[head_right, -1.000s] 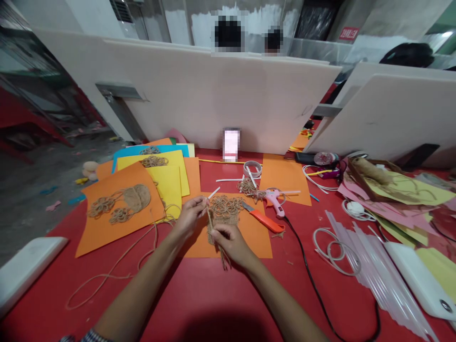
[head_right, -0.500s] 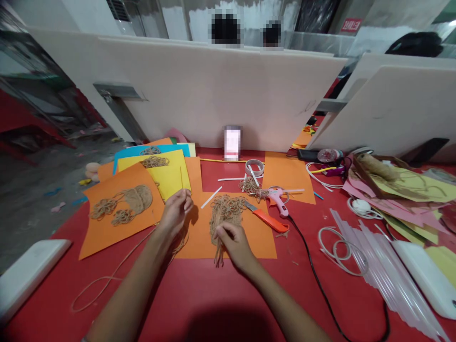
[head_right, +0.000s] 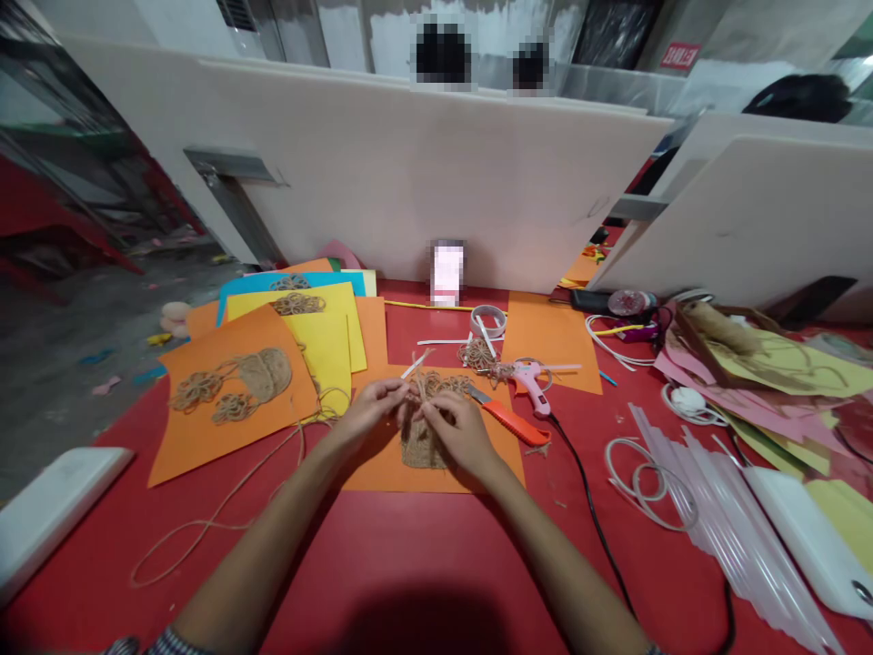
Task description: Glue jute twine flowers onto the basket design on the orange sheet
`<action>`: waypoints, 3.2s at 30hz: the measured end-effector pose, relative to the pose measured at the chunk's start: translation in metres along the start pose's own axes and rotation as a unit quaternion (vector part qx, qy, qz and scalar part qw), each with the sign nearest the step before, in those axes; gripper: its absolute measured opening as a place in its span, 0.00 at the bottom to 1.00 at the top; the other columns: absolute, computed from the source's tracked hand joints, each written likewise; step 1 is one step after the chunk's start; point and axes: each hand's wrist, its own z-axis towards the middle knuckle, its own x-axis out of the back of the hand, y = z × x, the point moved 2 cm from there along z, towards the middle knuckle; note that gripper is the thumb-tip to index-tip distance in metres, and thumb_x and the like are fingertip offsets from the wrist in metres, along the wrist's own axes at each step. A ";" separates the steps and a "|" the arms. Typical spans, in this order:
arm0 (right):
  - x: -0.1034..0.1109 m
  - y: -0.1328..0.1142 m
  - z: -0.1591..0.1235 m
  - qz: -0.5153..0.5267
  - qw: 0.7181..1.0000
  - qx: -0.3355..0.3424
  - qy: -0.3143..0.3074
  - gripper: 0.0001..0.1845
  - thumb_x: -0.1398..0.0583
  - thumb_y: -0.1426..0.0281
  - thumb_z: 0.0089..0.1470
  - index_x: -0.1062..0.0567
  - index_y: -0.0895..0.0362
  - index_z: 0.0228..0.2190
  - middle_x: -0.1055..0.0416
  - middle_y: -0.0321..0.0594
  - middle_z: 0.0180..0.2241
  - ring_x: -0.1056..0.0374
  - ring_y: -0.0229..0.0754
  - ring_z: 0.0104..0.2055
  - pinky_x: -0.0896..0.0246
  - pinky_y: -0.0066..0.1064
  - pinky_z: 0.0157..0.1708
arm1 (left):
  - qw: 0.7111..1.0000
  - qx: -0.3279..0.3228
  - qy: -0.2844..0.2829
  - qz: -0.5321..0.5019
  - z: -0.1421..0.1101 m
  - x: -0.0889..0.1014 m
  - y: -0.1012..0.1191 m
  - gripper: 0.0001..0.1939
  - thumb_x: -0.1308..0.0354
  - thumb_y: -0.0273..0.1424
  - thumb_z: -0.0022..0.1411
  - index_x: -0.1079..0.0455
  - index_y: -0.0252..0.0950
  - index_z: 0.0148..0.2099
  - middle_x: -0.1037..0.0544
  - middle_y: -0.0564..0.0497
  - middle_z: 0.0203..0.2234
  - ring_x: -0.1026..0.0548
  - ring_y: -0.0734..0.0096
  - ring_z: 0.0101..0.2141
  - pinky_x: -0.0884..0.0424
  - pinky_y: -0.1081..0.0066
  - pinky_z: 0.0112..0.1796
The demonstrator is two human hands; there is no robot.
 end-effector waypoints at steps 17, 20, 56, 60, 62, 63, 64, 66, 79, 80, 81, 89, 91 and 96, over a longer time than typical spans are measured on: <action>0.001 0.022 -0.012 -0.039 0.992 -0.073 0.097 0.22 0.45 0.57 0.62 0.26 0.56 0.23 0.30 0.37 0.25 0.37 0.39 0.30 0.46 0.29 0.31 | 0.986 -0.071 0.065 0.136 0.000 -0.004 -0.008 0.17 0.37 0.42 0.59 0.27 0.33 0.27 0.28 0.51 0.20 0.30 0.73 0.24 0.35 0.74 0.28; 0.004 0.026 -0.011 -0.008 0.986 -0.094 0.140 0.23 0.45 0.55 0.62 0.29 0.56 0.22 0.35 0.35 0.22 0.41 0.38 0.27 0.48 0.28 0.29 | 0.984 -0.064 0.073 0.149 0.000 -0.003 -0.007 0.17 0.38 0.42 0.60 0.27 0.33 0.28 0.26 0.50 0.22 0.29 0.72 0.24 0.34 0.73 0.28; -0.006 0.017 -0.014 0.273 0.946 -0.174 -0.011 0.23 0.38 0.49 0.54 0.26 0.57 0.28 0.35 0.34 0.24 0.44 0.34 0.25 0.48 0.27 0.26 | 0.996 -0.031 0.012 0.077 -0.005 -0.005 -0.001 0.19 0.37 0.44 0.59 0.31 0.34 0.26 0.31 0.53 0.20 0.34 0.75 0.24 0.39 0.73 0.28; -0.008 0.017 -0.015 0.241 0.955 -0.174 -0.007 0.19 0.33 0.54 0.50 0.24 0.58 0.27 0.34 0.33 0.23 0.44 0.33 0.24 0.50 0.27 0.25 | 0.998 -0.013 0.000 0.062 -0.006 -0.007 -0.001 0.19 0.36 0.43 0.59 0.31 0.33 0.27 0.32 0.53 0.21 0.34 0.75 0.24 0.38 0.73 0.28; -0.008 0.018 -0.014 0.249 0.952 -0.179 0.011 0.18 0.33 0.55 0.51 0.23 0.58 0.28 0.34 0.34 0.24 0.44 0.34 0.25 0.50 0.27 0.26 | 1.000 0.001 -0.008 0.030 -0.008 -0.007 -0.002 0.19 0.36 0.43 0.58 0.31 0.33 0.27 0.33 0.54 0.20 0.34 0.76 0.24 0.39 0.74 0.28; -0.007 0.018 -0.014 0.257 0.950 -0.178 0.021 0.17 0.33 0.55 0.51 0.23 0.58 0.28 0.33 0.34 0.25 0.43 0.34 0.26 0.49 0.27 0.26 | 1.000 0.011 -0.013 0.013 -0.009 -0.007 -0.002 0.18 0.35 0.42 0.58 0.32 0.33 0.26 0.33 0.54 0.20 0.34 0.77 0.24 0.39 0.74 0.28; -0.007 0.018 -0.013 0.267 0.947 -0.177 0.031 0.17 0.33 0.55 0.51 0.22 0.58 0.28 0.32 0.35 0.26 0.41 0.35 0.28 0.48 0.27 0.28 | 1.000 0.022 -0.018 -0.003 -0.009 -0.008 -0.002 0.18 0.35 0.41 0.58 0.32 0.33 0.26 0.33 0.55 0.20 0.34 0.77 0.23 0.39 0.75 0.28; -0.005 0.017 -0.013 0.297 0.936 -0.185 0.038 0.17 0.33 0.55 0.50 0.23 0.58 0.28 0.31 0.36 0.28 0.39 0.35 0.30 0.46 0.26 0.29 | 0.998 0.043 -0.025 -0.032 -0.010 -0.009 -0.003 0.17 0.34 0.40 0.58 0.33 0.33 0.26 0.32 0.55 0.20 0.34 0.78 0.23 0.39 0.75 0.28; -0.005 0.014 -0.017 0.405 0.867 -0.242 -0.157 0.18 0.37 0.56 0.57 0.30 0.58 0.28 0.48 0.27 0.20 0.64 0.28 0.19 0.73 0.26 0.19 | 0.970 0.016 0.081 -0.228 -0.004 0.001 -0.001 0.11 0.34 0.30 0.54 0.33 0.32 0.27 0.32 0.56 0.20 0.34 0.80 0.22 0.35 0.78 0.25; -0.004 0.014 -0.017 0.405 0.867 -0.242 -0.160 0.18 0.37 0.56 0.57 0.30 0.58 0.28 0.48 0.27 0.20 0.63 0.28 0.19 0.73 0.26 0.19 | 0.966 0.013 0.088 -0.244 -0.003 0.003 -0.001 0.11 0.34 0.29 0.54 0.33 0.32 0.26 0.32 0.56 0.20 0.34 0.80 0.22 0.34 0.79 0.25; -0.004 0.014 -0.017 0.405 0.867 -0.242 -0.162 0.18 0.36 0.57 0.56 0.30 0.58 0.27 0.49 0.27 0.20 0.63 0.28 0.20 0.73 0.26 0.19 | 0.960 0.008 0.093 -0.263 -0.003 0.004 0.000 0.11 0.34 0.28 0.54 0.33 0.32 0.26 0.33 0.56 0.20 0.34 0.80 0.22 0.33 0.79 0.26; -0.001 0.011 -0.017 0.360 0.898 -0.212 -0.137 0.18 0.38 0.57 0.57 0.29 0.58 0.25 0.48 0.28 0.18 0.60 0.30 0.20 0.68 0.29 0.22 | 0.919 0.015 0.057 -0.390 -0.001 0.010 0.007 0.07 0.40 0.25 0.58 0.35 0.32 0.29 0.32 0.54 0.23 0.31 0.80 0.24 0.30 0.79 0.27; 0.002 0.010 -0.016 0.362 0.904 -0.192 -0.120 0.18 0.37 0.59 0.57 0.30 0.58 0.23 0.43 0.31 0.21 0.56 0.32 0.22 0.65 0.30 0.24 | 0.916 0.014 0.037 -0.399 -0.002 0.009 0.008 0.08 0.41 0.24 0.59 0.36 0.33 0.28 0.32 0.54 0.22 0.32 0.79 0.22 0.32 0.79 0.24; 0.009 0.008 -0.018 0.384 0.900 -0.179 -0.103 0.21 0.37 0.58 0.57 0.33 0.57 0.20 0.46 0.31 0.19 0.57 0.33 0.22 0.63 0.31 0.24 | 0.913 0.009 0.005 -0.408 -0.005 0.009 0.011 0.12 0.44 0.24 0.61 0.39 0.34 0.25 0.42 0.59 0.14 0.41 0.83 0.14 0.42 0.82 0.16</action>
